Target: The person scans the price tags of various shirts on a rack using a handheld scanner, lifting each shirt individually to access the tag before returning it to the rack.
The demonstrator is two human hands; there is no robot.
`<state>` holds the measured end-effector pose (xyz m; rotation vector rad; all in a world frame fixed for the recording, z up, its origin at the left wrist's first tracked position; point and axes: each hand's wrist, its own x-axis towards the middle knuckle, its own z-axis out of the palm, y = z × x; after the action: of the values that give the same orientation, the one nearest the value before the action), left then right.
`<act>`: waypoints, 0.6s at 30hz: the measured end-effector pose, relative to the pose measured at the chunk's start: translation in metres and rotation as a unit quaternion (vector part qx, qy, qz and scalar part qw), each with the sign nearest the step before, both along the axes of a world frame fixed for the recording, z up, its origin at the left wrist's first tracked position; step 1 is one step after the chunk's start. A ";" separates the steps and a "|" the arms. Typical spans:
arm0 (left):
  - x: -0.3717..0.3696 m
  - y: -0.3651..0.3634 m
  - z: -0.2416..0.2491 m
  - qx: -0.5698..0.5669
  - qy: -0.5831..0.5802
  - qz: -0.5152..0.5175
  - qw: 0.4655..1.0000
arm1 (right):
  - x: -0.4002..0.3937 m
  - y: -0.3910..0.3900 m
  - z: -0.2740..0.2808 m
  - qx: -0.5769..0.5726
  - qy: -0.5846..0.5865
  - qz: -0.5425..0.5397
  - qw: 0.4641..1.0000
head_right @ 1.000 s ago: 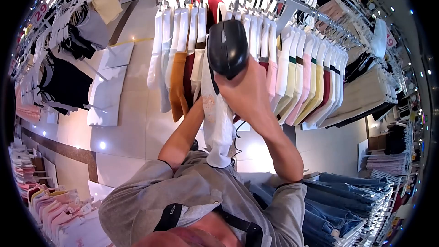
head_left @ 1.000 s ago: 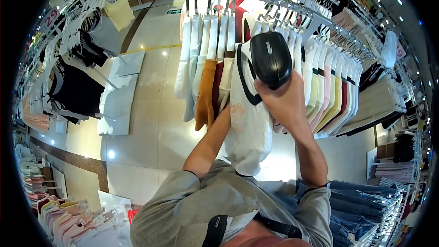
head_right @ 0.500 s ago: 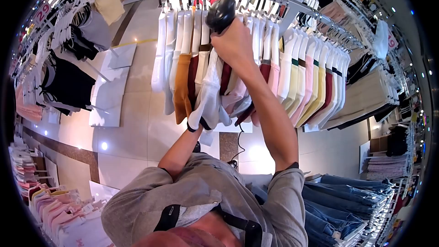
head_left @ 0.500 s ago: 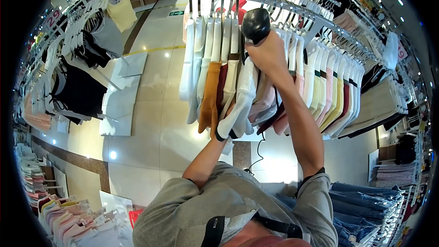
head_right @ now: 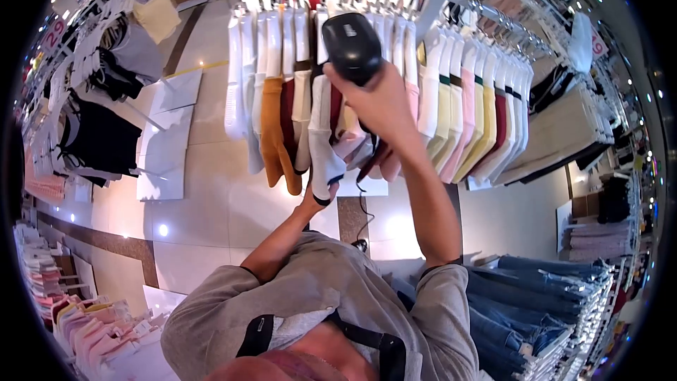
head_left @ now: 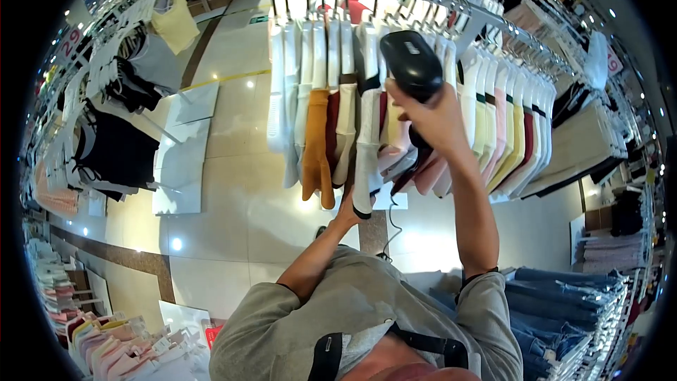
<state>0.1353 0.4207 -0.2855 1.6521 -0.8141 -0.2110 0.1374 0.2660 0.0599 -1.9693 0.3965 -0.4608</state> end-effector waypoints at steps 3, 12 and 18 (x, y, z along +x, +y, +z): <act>0.011 -0.019 -0.025 0.050 -0.026 0.050 0.997 | -0.043 -0.015 0.003 0.246 -0.035 0.097 0.964; 0.091 -0.067 -0.110 0.088 -0.057 0.135 0.985 | -0.119 -0.052 -0.079 0.683 -0.191 0.273 0.650; 0.134 -0.099 -0.105 0.108 -0.061 0.166 0.978 | -0.150 -0.055 -0.122 0.629 -0.256 0.350 0.646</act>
<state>0.2695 0.3220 -0.3901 1.9930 -0.6083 0.0390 -0.0124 0.2106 -0.0624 -0.4347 -0.3881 -0.1023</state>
